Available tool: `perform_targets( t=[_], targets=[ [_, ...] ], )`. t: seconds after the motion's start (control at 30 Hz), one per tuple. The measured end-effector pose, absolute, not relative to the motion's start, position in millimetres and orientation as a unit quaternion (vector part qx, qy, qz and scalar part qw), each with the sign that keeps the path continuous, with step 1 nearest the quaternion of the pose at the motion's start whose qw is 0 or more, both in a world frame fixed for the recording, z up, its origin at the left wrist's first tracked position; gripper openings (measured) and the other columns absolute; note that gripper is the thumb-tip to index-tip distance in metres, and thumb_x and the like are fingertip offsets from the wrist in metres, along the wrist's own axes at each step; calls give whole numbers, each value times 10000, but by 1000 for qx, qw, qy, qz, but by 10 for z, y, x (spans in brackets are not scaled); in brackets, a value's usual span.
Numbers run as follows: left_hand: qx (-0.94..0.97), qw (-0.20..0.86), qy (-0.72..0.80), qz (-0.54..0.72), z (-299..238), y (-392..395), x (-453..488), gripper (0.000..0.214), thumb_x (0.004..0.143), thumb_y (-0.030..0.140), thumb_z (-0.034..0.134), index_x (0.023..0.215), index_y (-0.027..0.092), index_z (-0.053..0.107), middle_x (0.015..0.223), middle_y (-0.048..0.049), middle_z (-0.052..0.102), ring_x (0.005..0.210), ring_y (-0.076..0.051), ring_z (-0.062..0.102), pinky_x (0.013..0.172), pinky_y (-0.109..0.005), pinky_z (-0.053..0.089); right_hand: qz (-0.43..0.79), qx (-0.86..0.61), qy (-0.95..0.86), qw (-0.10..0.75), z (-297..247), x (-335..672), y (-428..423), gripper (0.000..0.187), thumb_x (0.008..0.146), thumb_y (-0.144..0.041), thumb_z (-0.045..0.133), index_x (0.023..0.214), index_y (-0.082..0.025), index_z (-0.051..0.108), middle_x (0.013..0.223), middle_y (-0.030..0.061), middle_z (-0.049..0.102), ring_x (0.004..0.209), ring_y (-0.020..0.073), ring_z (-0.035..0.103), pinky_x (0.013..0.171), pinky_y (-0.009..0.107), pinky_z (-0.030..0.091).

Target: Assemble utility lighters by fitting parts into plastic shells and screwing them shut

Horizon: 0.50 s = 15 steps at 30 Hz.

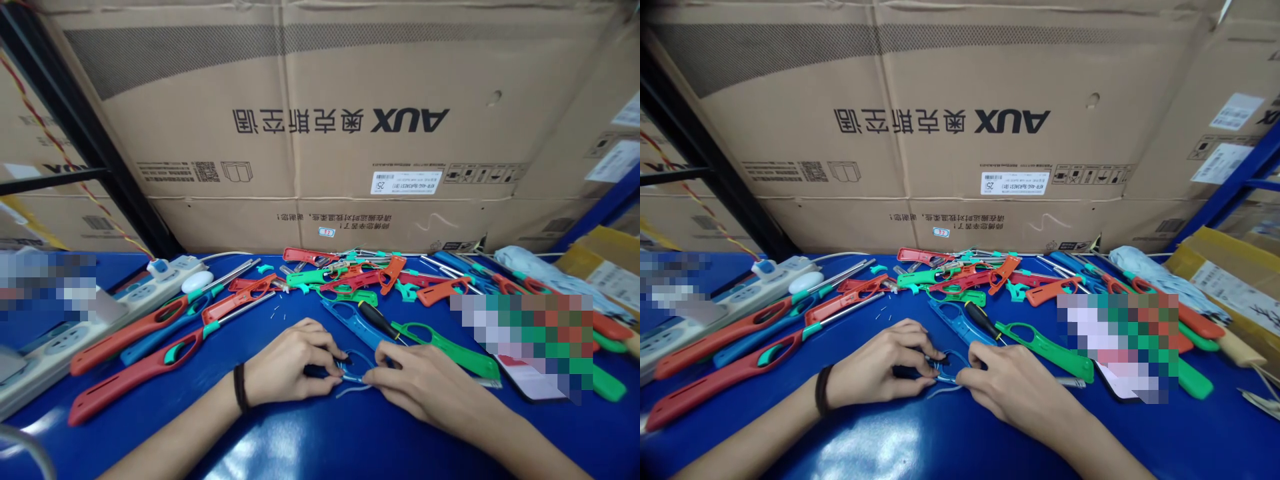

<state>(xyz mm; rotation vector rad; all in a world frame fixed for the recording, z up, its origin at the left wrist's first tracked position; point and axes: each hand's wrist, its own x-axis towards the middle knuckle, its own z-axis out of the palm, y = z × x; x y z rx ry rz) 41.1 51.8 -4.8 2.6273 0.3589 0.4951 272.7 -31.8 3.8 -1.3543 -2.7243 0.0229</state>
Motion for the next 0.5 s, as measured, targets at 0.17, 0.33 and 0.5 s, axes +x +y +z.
perform_targets(
  t=[0.17, 0.33, 0.5],
  targets=[
    [948, 217, 135, 189, -66, 513, 409, 43, 793, 190, 667, 815, 197, 704, 966, -14, 701, 897, -144, 640, 899, -301, 394, 65, -456, -885, 68, 16, 2737, -371, 239, 901, -176, 495, 1056, -301, 626, 965, -1, 621, 687, 131, 634, 618, 252, 490],
    [950, 217, 132, 183, -41, 522, 400, 50, 797, 200, 663, 822, 208, 705, 972, -18, 705, 896, -158, 638, 888, -319, 405, 180, -514, -820, 177, -81, 2864, -478, 342, 908, -276, 517, 1244, -340, 507, 1077, -3, 619, 899, 139, 628, 782, 239, 498],
    [947, 222, 135, 187, -32, 529, 391, 49, 802, 204, 658, 810, 208, 706, 971, -21, 711, 888, -160, 643, 874, -324, 414, 223, -551, -779, 197, -102, 2976, -547, 197, 889, -324, 548, 1083, -301, 573, 995, -5, 615, 866, 144, 600, 770, 248, 484]
  ],
)
